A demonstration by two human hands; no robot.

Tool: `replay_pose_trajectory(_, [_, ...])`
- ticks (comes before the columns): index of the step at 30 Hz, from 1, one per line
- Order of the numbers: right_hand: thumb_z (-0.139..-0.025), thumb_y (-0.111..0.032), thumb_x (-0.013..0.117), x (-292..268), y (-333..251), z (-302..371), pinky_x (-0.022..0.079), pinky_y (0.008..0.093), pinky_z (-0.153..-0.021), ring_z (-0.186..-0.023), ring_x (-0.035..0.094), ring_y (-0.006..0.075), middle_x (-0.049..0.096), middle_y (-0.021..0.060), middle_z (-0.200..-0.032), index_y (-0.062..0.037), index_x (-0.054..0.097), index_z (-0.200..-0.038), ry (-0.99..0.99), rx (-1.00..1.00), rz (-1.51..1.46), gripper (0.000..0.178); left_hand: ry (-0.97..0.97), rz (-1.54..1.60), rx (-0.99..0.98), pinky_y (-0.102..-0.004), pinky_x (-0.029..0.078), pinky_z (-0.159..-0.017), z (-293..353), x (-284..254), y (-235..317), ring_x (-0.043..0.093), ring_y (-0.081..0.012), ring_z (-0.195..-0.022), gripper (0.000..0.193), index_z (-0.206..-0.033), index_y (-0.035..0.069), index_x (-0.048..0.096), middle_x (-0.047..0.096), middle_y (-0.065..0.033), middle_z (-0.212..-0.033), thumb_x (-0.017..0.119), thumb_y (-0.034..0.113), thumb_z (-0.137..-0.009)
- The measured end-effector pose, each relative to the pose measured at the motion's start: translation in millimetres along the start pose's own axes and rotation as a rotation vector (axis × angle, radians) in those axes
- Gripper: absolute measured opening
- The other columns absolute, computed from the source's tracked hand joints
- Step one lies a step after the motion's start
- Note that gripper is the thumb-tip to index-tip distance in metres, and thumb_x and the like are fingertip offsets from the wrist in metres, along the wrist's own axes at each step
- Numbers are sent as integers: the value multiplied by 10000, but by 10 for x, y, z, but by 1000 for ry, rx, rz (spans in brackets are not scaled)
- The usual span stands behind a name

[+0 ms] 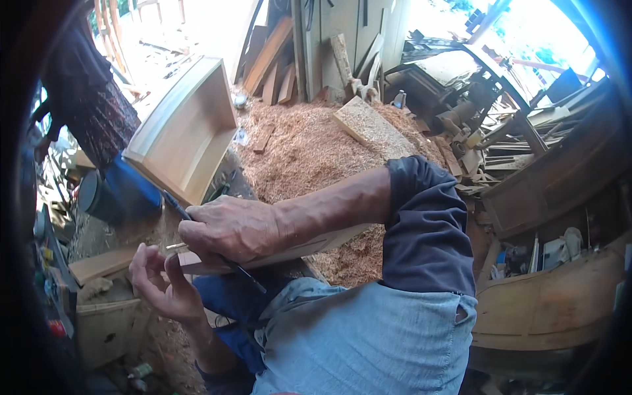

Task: The person marks lines on a wooden panel and a frame using a square and a pencil, then aligns a brass hinge to the marked area. They turn the panel over and repeat the marking process on different sections.

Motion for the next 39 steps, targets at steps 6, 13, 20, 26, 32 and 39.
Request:
replay_pose_trajectory(6, [-912,-116,681,81,-58,-27,524,435,-627,-825,606,348,547,188,-1042,-24,510,-941,184,-142,-7,196,5,394,-507,-312,551,-769,-10,75,156,679,-185,-890,392,-1245,-118,617,687,-143,-1010,699,167,-988])
replay_pose_trajectory(13, [-893,-95,754,-39,-78,-65,555,409,-681,-859,646,302,628,111,-928,-39,595,-956,193,-99,-179,180,-196,118,-178,-320,529,-766,-232,-75,140,677,-212,-890,460,-1134,-95,691,707,-134,-985,720,336,-974])
replay_pose_trajectory(20, [-894,-76,754,-191,-108,-106,563,382,-701,-838,695,289,684,119,-940,-24,669,-980,69,29,-441,131,-241,126,-154,-362,552,-759,-214,-118,124,705,-262,-849,486,-1126,-72,708,706,-163,-933,738,378,-946])
replay_pose_trajectory(26, [-919,-131,730,-145,-22,-201,577,373,-645,-723,734,261,725,122,-832,3,652,-982,103,92,-495,168,-185,323,-356,-325,558,-731,-102,-208,98,690,-194,-828,353,-1194,-97,675,709,-144,-989,676,201,-1004])
replay_pose_trajectory(32, [-900,-98,724,-89,-134,-137,550,357,-602,-686,708,213,679,107,-775,-17,662,-974,-60,356,-264,126,-40,764,-879,-243,578,-612,183,-187,255,693,-131,-711,429,-1345,-12,454,690,-110,-906,679,31,-982])
replay_pose_trajectory(39, [-878,-81,726,-62,-177,-191,536,415,-628,-714,684,306,635,131,-809,-30,658,-987,-159,280,-27,138,101,857,-950,-239,572,-592,453,26,251,693,-129,-702,310,-1232,8,471,683,-102,-905,667,40,-994])
Point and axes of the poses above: each hand's wrist, its own z-axis away from the middle knuckle, its own x-axis out of the palm, y = z × x, the point moved 1 cm from there along -z, towards the middle knuckle
